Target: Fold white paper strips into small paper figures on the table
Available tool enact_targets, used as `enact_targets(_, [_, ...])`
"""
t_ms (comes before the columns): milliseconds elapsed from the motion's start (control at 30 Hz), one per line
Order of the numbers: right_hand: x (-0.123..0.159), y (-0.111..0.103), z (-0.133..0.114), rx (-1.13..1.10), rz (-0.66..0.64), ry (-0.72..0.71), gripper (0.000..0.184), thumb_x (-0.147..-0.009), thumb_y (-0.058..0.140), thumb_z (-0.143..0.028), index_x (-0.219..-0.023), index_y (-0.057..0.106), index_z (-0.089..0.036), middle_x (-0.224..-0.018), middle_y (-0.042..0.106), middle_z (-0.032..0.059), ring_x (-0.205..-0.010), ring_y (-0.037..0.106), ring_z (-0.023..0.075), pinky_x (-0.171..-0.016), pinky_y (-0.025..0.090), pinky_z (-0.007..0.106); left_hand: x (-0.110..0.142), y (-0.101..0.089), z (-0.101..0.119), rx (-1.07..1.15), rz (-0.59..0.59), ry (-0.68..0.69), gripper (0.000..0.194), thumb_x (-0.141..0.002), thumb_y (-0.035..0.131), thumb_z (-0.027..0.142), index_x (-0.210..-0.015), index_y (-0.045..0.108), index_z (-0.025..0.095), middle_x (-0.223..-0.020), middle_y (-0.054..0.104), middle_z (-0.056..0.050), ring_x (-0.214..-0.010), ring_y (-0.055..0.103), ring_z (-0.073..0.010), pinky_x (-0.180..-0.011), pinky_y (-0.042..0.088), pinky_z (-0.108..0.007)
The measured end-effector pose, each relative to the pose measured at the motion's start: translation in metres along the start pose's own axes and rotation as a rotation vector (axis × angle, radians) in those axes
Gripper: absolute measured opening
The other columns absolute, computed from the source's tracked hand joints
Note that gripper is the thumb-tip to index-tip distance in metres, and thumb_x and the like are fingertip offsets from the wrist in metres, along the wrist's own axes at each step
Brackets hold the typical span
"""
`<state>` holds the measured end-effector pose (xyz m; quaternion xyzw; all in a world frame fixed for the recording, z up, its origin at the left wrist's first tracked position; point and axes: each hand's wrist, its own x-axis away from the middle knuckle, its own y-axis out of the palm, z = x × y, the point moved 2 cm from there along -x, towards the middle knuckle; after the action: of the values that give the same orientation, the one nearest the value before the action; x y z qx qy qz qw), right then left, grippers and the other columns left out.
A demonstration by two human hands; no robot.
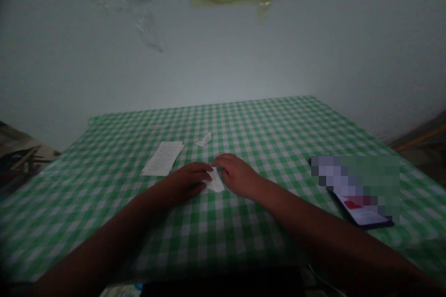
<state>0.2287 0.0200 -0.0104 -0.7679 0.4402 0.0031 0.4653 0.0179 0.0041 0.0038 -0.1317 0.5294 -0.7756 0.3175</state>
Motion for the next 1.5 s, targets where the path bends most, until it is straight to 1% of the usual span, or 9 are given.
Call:
enact_targets(100, [0.002, 0.002, -0.001, -0.004, -0.052, -0.048, 0.048, -0.083, 0.04, -0.001, -0.123, 0.06, -0.017, -0.125, 0.064, 0.0119, -0.123, 0.053, 0.0219, -0.106, 0.044, 0.048, 0.002, 0.001, -0.002, 0.057, -0.012, 0.01, 0.029, -0.094, 0.052, 0.011, -0.116, 0.066, 0.023, -0.141, 0.056, -0.008, -0.129, 0.054, -0.0193, -0.111, 0.044, -0.04])
enact_targets(233, [0.002, 0.002, -0.004, 0.003, -0.127, -0.053, 0.052, -0.085, 0.04, -0.001, -0.131, 0.055, -0.018, -0.133, 0.06, 0.0121, -0.131, 0.048, 0.0217, -0.111, 0.04, 0.049, 0.005, 0.001, -0.007, 0.095, 0.002, 0.002, 0.029, -0.094, 0.049, 0.01, -0.11, 0.069, 0.023, -0.136, 0.058, -0.008, -0.127, 0.055, -0.0183, -0.109, 0.045, -0.037])
enact_targets(367, [-0.001, -0.001, -0.012, -0.016, -0.182, -0.064, 0.048, -0.087, 0.044, -0.003, -0.13, 0.056, -0.02, -0.131, 0.061, 0.0099, -0.128, 0.05, 0.0204, -0.112, 0.039, 0.046, 0.003, -0.001, -0.009, 0.076, -0.001, -0.004, 0.028, -0.094, 0.049, 0.012, -0.109, 0.07, 0.024, -0.123, 0.063, -0.007, -0.116, 0.058, -0.0184, -0.102, 0.048, -0.037])
enact_targets(500, [-0.002, -0.004, -0.018, -0.001, -0.223, -0.062, 0.044, -0.088, 0.052, -0.008, -0.129, 0.059, -0.021, -0.128, 0.062, 0.0101, -0.123, 0.052, 0.022, -0.108, 0.041, 0.046, 0.001, -0.004, -0.011, -0.067, -0.007, -0.07, 0.032, -0.086, 0.051, 0.004, -0.106, 0.069, 0.022, -0.114, 0.065, -0.006, -0.107, 0.059, -0.0208, -0.095, 0.048, -0.039])
enact_targets(600, [0.0, -0.003, -0.016, 0.03, -0.224, -0.04, 0.044, -0.088, 0.058, -0.013, -0.131, 0.058, -0.021, -0.128, 0.061, 0.0117, -0.121, 0.052, 0.0239, -0.105, 0.044, 0.046, 0.003, -0.008, -0.01, -0.153, 0.0, -0.124, 0.03, -0.084, 0.055, 0.006, -0.107, 0.068, 0.021, -0.113, 0.064, -0.006, -0.106, 0.058, -0.0229, -0.094, 0.046, -0.041])
enact_targets(700, [0.002, -0.001, -0.013, 0.049, -0.209, -0.021, 0.037, -0.089, 0.06, -0.016, -0.126, 0.06, -0.019, -0.123, 0.062, 0.0127, -0.116, 0.054, 0.0246, -0.101, 0.046, 0.046, 0.004, -0.01, -0.006, -0.153, 0.004, -0.121, 0.022, -0.088, 0.062, 0.023, -0.109, 0.065, 0.021, -0.115, 0.061, -0.007, -0.108, 0.056, -0.0246, -0.094, 0.045, -0.042])
enact_targets(833, [0.003, 0.002, -0.013, 0.074, -0.201, -0.02, 0.028, -0.089, 0.062, -0.017, -0.117, 0.063, -0.016, -0.115, 0.063, 0.0137, -0.11, 0.056, 0.0253, -0.097, 0.047, 0.045, 0.004, -0.01, -0.003, -0.136, -0.012, -0.119, 0.04, -0.079, 0.076, 0.043, -0.109, 0.062, 0.02, -0.116, 0.059, -0.007, -0.108, 0.055, -0.0272, -0.093, 0.045, -0.042])
enact_targets(1133, [0.001, 0.005, -0.014, 0.141, -0.204, -0.053, 0.017, -0.092, 0.06, -0.019, -0.108, 0.064, -0.014, -0.106, 0.063, 0.0114, -0.102, 0.056, 0.0235, -0.093, 0.048, 0.042, 0.003, -0.006, -0.007, -0.091, -0.052, -0.067, 0.034, -0.084, 0.073, 0.034, -0.112, 0.059, 0.02, -0.119, 0.06, -0.007, -0.113, 0.054, -0.0258, -0.1, 0.042, -0.043])
enact_targets(1500, [0.001, 0.003, -0.018, 0.177, -0.226, -0.072, 0.017, -0.097, 0.051, -0.02, -0.104, 0.066, -0.013, -0.104, 0.064, 0.0111, -0.099, 0.056, 0.0223, -0.093, 0.046, 0.041, 0.003, -0.004, -0.015, -0.055, -0.031, -0.013, 0.024, -0.089, 0.065, 0.03, -0.11, 0.061, 0.018, -0.118, 0.062, -0.008, -0.109, 0.058, -0.0242, -0.098, 0.046, -0.041])
